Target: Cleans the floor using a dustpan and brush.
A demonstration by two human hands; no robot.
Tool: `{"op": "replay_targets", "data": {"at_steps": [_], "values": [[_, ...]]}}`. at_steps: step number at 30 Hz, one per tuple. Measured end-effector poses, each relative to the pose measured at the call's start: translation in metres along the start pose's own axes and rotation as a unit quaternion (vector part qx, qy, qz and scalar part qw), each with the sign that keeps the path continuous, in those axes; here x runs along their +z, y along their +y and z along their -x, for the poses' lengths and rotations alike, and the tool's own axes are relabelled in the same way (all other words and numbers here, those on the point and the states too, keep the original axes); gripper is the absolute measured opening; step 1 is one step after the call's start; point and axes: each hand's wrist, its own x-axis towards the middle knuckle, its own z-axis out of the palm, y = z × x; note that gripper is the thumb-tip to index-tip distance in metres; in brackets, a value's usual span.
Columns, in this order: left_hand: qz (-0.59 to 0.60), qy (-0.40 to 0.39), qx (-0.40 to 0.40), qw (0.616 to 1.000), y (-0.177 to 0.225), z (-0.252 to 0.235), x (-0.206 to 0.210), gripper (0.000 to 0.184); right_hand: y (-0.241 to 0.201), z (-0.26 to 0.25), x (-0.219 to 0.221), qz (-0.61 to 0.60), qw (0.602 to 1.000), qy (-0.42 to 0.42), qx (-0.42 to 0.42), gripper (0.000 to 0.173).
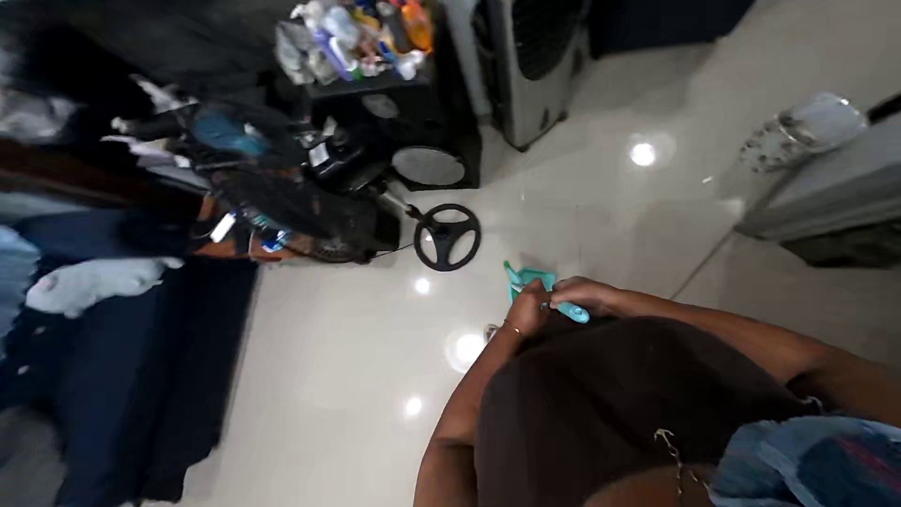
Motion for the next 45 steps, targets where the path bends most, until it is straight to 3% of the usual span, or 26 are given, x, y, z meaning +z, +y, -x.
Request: {"op": "replay_targets", "data": {"at_steps": [6, 15, 19, 24, 28, 31, 35, 38, 45], "values": [[-0.004, -0.036, 0.006, 0.999, 0.007, -0.029, 0.02, 0.023, 0.025, 0.003, -0.034, 0.081, 0.997, -0.005, -0.015, 0.032], [-0.047, -0.066, 0.011, 0.997, 0.013, -0.059, 0.037, 0.025, 0.04, 0.006, -0.06, 0.077, 0.996, -0.021, -0.031, 0.032], [-0.079, 0.012, -0.085, 0.993, -0.012, -0.058, 0.014, 0.027, 0.065, 0.002, -0.081, 0.041, 0.999, -0.017, 0.021, 0.043], [0.06, 0.077, -0.159, 0.983, -0.059, -0.06, -0.01, 0.054, 0.103, 0.023, -0.129, -0.042, 0.998, 0.017, 0.042, 0.045], [0.113, 0.082, -0.211, 0.967, -0.071, -0.066, 0.001, 0.042, 0.125, 0.064, -0.185, -0.101, 0.988, 0.104, 0.05, 0.043], [0.111, 0.083, -0.195, 0.971, -0.062, -0.068, -0.005, 0.031, 0.138, 0.096, -0.214, -0.103, 0.975, 0.18, 0.076, 0.04], [0.117, 0.121, -0.183, 0.968, -0.048, -0.071, -0.034, 0.025, 0.169, 0.095, -0.232, -0.073, 0.96, 0.203, 0.179, 0.031], [0.118, 0.177, -0.179, 0.961, -0.032, -0.077, -0.058, 0.021, 0.188, 0.086, -0.241, -0.056, 0.944, 0.253, 0.206, 0.034], [0.198, 0.245, -0.166, 0.934, -0.013, -0.096, -0.113, 0.031, 0.257, 0.081, -0.277, -0.296, 0.844, 0.402, 0.197, 0.018]]}}
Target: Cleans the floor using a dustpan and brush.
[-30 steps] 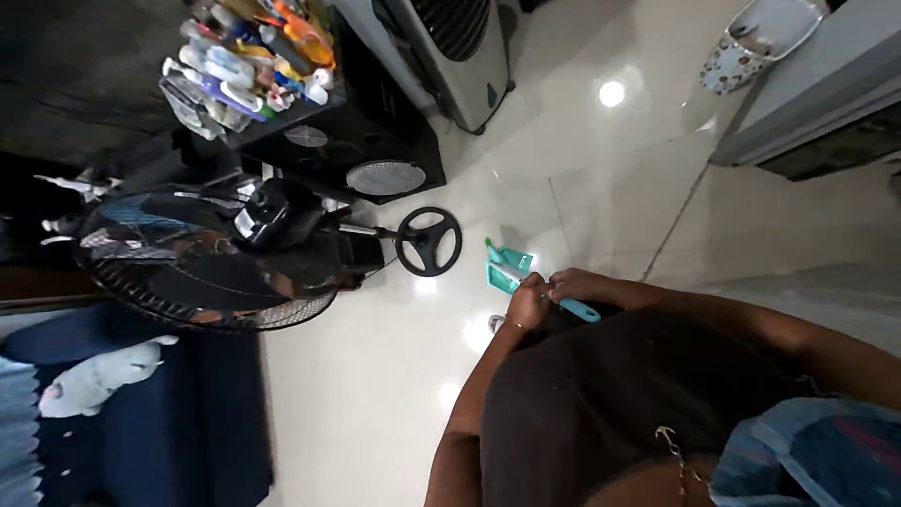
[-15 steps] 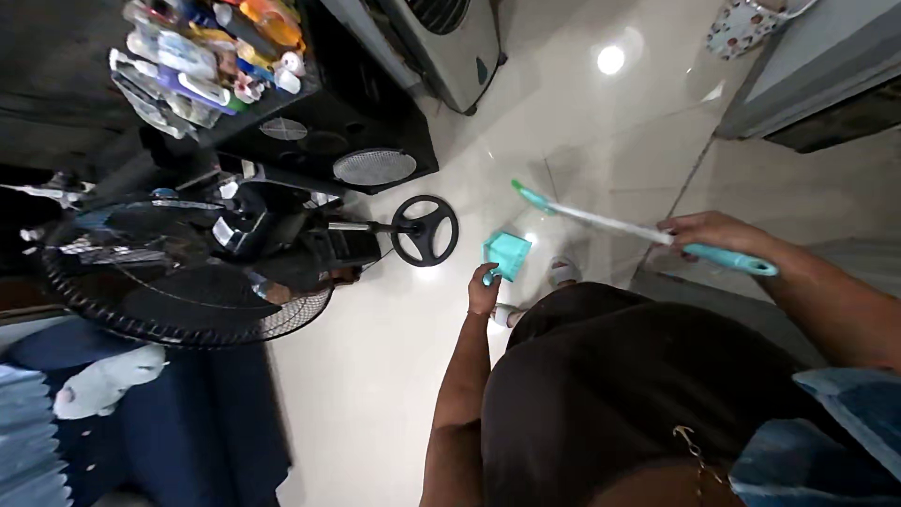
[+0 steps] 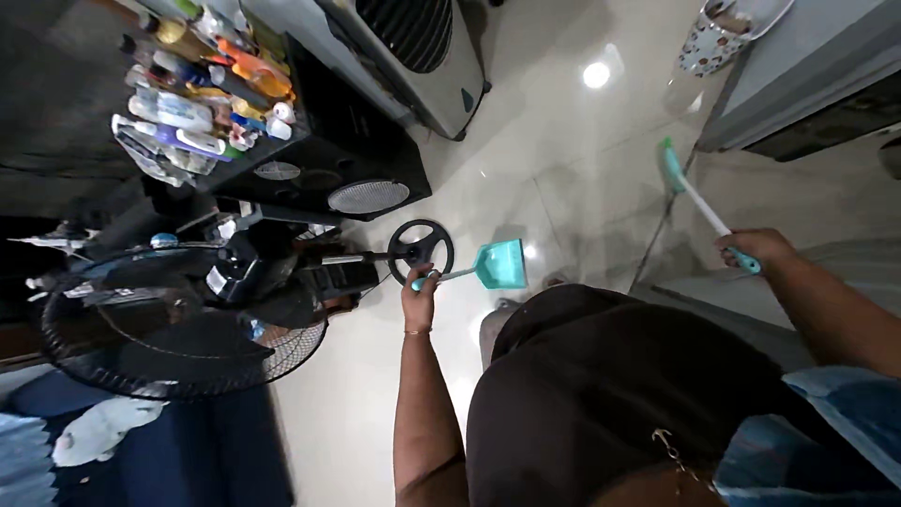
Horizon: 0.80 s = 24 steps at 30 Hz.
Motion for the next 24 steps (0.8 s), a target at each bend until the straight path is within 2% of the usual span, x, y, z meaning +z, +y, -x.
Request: {"op": "replay_targets", "data": {"at_steps": [3, 7, 8, 11, 16, 19, 24], "values": [[0.012, 0.026, 0.018, 0.999, 0.015, -0.017, -0.005, 0.029, -0.007, -0.009, -0.002, -0.014, 1.0, -0.001, 0.022, 0.013], [0.002, 0.058, 0.042, 0.997, 0.026, -0.058, 0.0, 0.026, -0.04, -0.013, 0.036, 0.053, 0.998, 0.017, 0.041, 0.02], [0.003, 0.063, 0.045, 0.997, 0.028, -0.074, 0.003, 0.026, -0.048, -0.019, 0.05, 0.035, 0.998, 0.023, 0.045, 0.019], [-0.019, 0.068, 0.05, 0.996, 0.032, -0.129, 0.012, 0.026, -0.074, -0.033, 0.086, -0.069, 0.995, 0.018, 0.067, 0.003], [-0.035, 0.04, 0.045, 0.998, 0.042, -0.224, 0.031, 0.029, -0.144, -0.021, 0.08, -0.21, 0.975, -0.04, 0.053, 0.018], [-0.057, 0.033, 0.044, 0.997, 0.043, -0.278, 0.045, 0.031, -0.195, -0.03, 0.097, -0.114, 0.992, -0.018, 0.042, 0.011], [-0.053, 0.02, 0.033, 0.998, 0.047, -0.347, 0.063, 0.033, -0.267, -0.073, 0.187, 0.003, 1.0, -0.015, 0.01, 0.017]]}}
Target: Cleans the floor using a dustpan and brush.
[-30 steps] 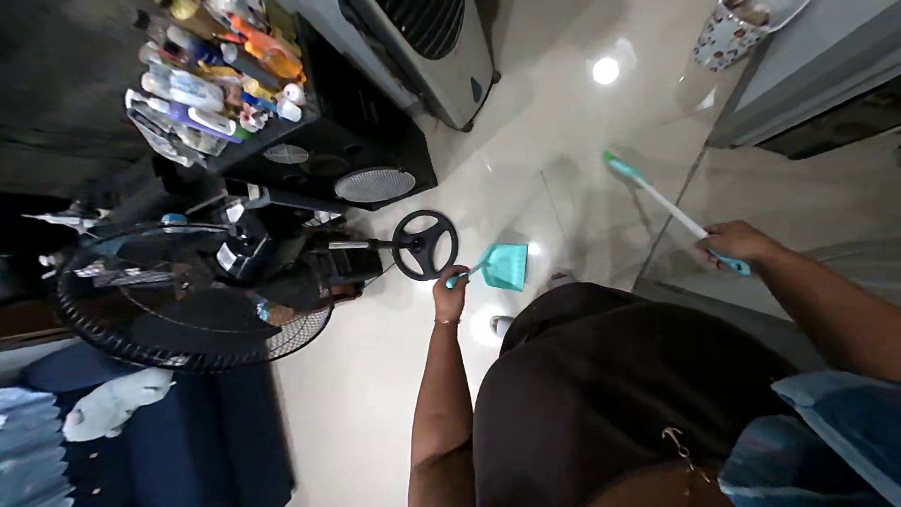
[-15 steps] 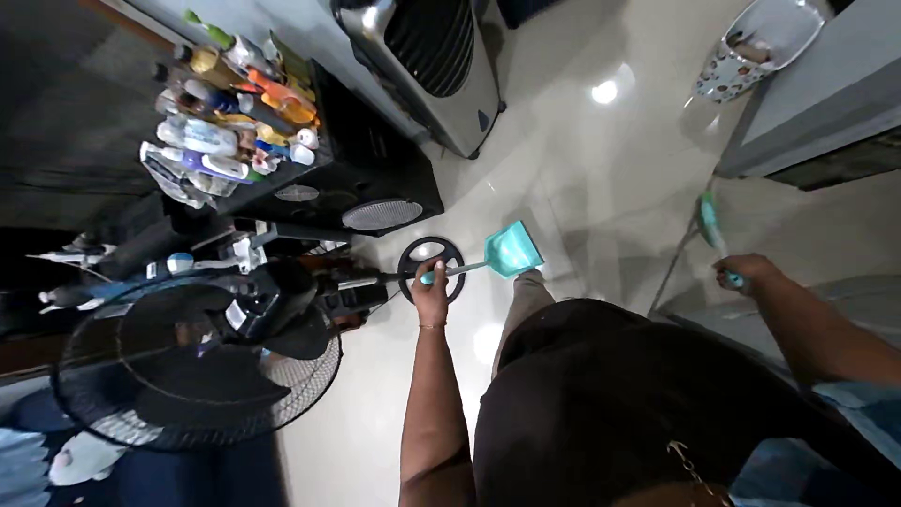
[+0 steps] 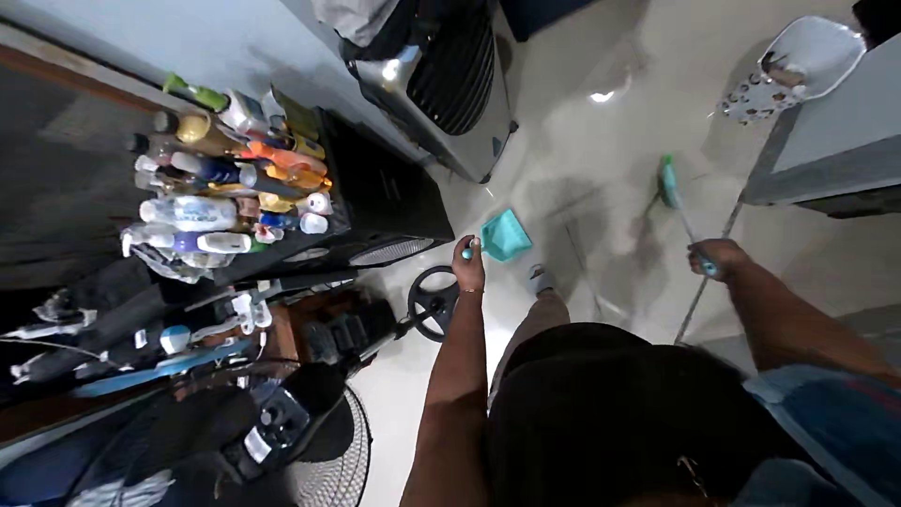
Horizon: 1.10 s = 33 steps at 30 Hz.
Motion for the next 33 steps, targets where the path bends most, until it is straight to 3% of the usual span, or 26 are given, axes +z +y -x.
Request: {"op": "replay_targets", "data": {"at_steps": [2, 4, 7, 9, 12, 15, 20, 24, 26, 29, 33], "values": [[0.003, -0.007, -0.01, 1.0, 0.001, -0.019, 0.006, 0.033, -0.018, -0.002, 0.045, 0.154, 0.986, -0.041, -0.043, 0.028], [-0.004, -0.018, -0.017, 1.0, 0.004, -0.035, 0.01, 0.033, -0.031, 0.015, 0.091, 0.296, 0.946, -0.112, -0.066, 0.038], [-0.004, -0.033, -0.032, 0.999, 0.009, -0.054, 0.013, 0.034, -0.036, 0.052, 0.146, 0.361, 0.909, -0.195, -0.068, 0.042], [-0.005, -0.038, -0.034, 0.999, 0.012, -0.066, 0.015, 0.034, -0.047, 0.062, 0.157, 0.36, 0.897, -0.248, -0.069, 0.04], [-0.015, -0.053, -0.029, 0.998, 0.017, -0.079, 0.014, 0.035, -0.071, 0.067, 0.128, 0.243, 0.923, -0.296, -0.024, 0.036], [-0.021, -0.05, -0.032, 0.998, 0.021, -0.085, 0.012, 0.034, -0.086, 0.078, 0.067, 0.176, 0.945, -0.275, 0.005, 0.042], [-0.031, -0.045, -0.025, 0.998, 0.034, -0.09, 0.016, 0.032, -0.079, 0.068, -0.029, 0.151, 0.98, -0.132, 0.01, 0.053], [-0.04, -0.043, -0.001, 0.998, 0.062, -0.1, 0.041, 0.033, -0.076, 0.018, -0.044, 0.085, 0.996, -0.019, 0.023, 0.054], [-0.034, -0.037, 0.003, 0.999, 0.078, -0.108, 0.063, 0.033, -0.085, -0.014, -0.044, 0.067, 0.997, 0.013, 0.031, 0.046], [-0.021, -0.027, 0.013, 0.999, 0.109, -0.124, 0.105, 0.032, -0.123, -0.045, -0.056, 0.086, 0.995, -0.031, 0.027, 0.029], [-0.017, -0.01, -0.003, 1.0, 0.148, -0.149, 0.161, 0.033, -0.173, -0.07, -0.093, 0.079, 0.981, -0.18, 0.007, 0.012]]}}
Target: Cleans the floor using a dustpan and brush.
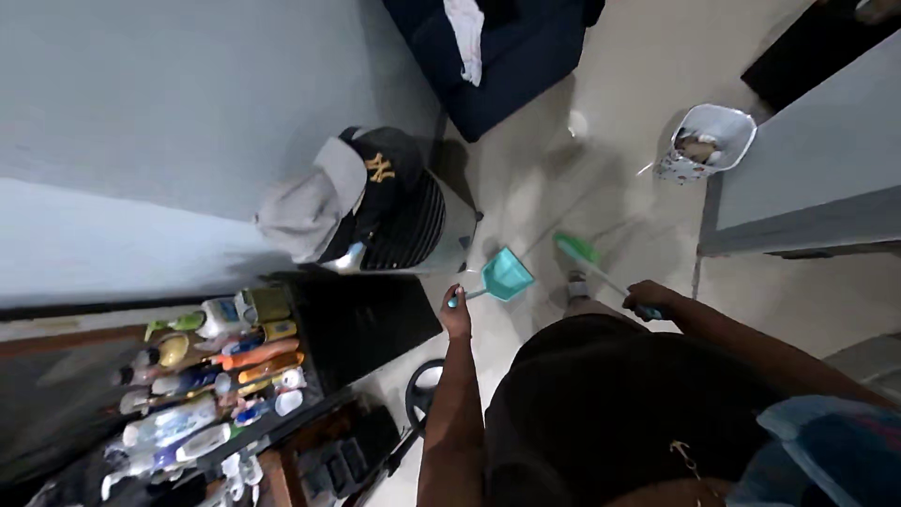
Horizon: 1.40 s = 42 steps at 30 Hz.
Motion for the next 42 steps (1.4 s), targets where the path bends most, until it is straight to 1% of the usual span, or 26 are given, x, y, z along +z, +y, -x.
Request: {"op": "replay_targets", "data": {"at_steps": [2, 3, 4, 6, 8, 10, 14, 17, 19, 23, 25, 28, 30, 33, 36, 39, 42], "values": [[0.006, 0.017, -0.01, 1.0, 0.026, -0.019, 0.026, 0.034, -0.022, 0.002, -0.037, -0.072, 0.996, -0.053, -0.008, 0.014], [0.01, 0.026, -0.011, 1.0, 0.039, -0.029, 0.039, 0.035, -0.03, 0.002, -0.057, -0.114, 0.991, -0.074, -0.011, 0.017], [0.015, 0.032, -0.012, 0.999, 0.051, -0.037, 0.049, 0.035, -0.039, 0.003, -0.076, -0.137, 0.987, -0.088, -0.015, 0.025], [0.028, 0.042, -0.012, 0.999, 0.071, -0.051, 0.067, 0.035, -0.06, 0.006, -0.109, -0.126, 0.988, -0.085, -0.032, 0.04], [0.037, 0.048, -0.005, 0.998, 0.093, -0.063, 0.082, 0.035, -0.08, 0.009, -0.139, -0.093, 0.993, -0.048, -0.051, 0.047], [0.045, 0.043, 0.002, 0.998, 0.117, -0.077, 0.095, 0.036, -0.098, 0.007, -0.167, -0.072, 0.995, 0.006, -0.064, 0.054], [0.048, 0.03, 0.03, 0.998, 0.163, -0.12, 0.12, 0.035, -0.132, -0.003, -0.211, -0.107, 0.985, 0.118, -0.065, 0.061], [0.062, 0.004, 0.044, 0.997, 0.189, -0.162, 0.145, 0.037, -0.15, -0.008, -0.238, -0.152, 0.97, 0.184, -0.055, 0.059], [0.068, -0.02, 0.055, 0.996, 0.214, -0.194, 0.169, 0.037, -0.161, -0.005, -0.258, -0.201, 0.953, 0.218, -0.061, 0.056], [0.058, -0.084, 0.066, 0.993, 0.28, -0.24, 0.22, 0.036, -0.18, 0.011, -0.294, -0.326, 0.906, 0.256, -0.091, 0.049], [0.051, -0.127, 0.08, 0.987, 0.316, -0.27, 0.256, 0.036, -0.193, 0.011, -0.314, -0.379, 0.881, 0.265, -0.097, 0.048], [0.049, -0.209, 0.105, 0.971, 0.365, -0.3, 0.311, 0.036, -0.198, 0.002, -0.331, -0.45, 0.847, 0.266, -0.094, 0.046], [0.058, -0.246, 0.127, 0.959, 0.399, -0.316, 0.356, 0.036, -0.203, -0.004, -0.346, -0.487, 0.827, 0.261, -0.104, 0.044], [0.047, -0.298, 0.136, 0.944, 0.452, -0.329, 0.428, 0.036, -0.205, -0.014, -0.381, -0.512, 0.812, 0.258, -0.106, 0.044], [0.052, -0.326, 0.148, 0.932, 0.501, -0.345, 0.504, 0.036, -0.213, -0.024, -0.437, -0.5, 0.82, 0.258, -0.108, 0.041], [0.07, -0.328, 0.155, 0.929, 0.556, -0.357, 0.578, 0.035, -0.227, -0.037, -0.512, -0.495, 0.822, 0.256, -0.115, 0.043], [0.064, -0.324, 0.177, 0.927, 0.622, -0.367, 0.634, 0.034, -0.254, -0.04, -0.588, -0.484, 0.832, 0.248, -0.113, 0.042]]}}
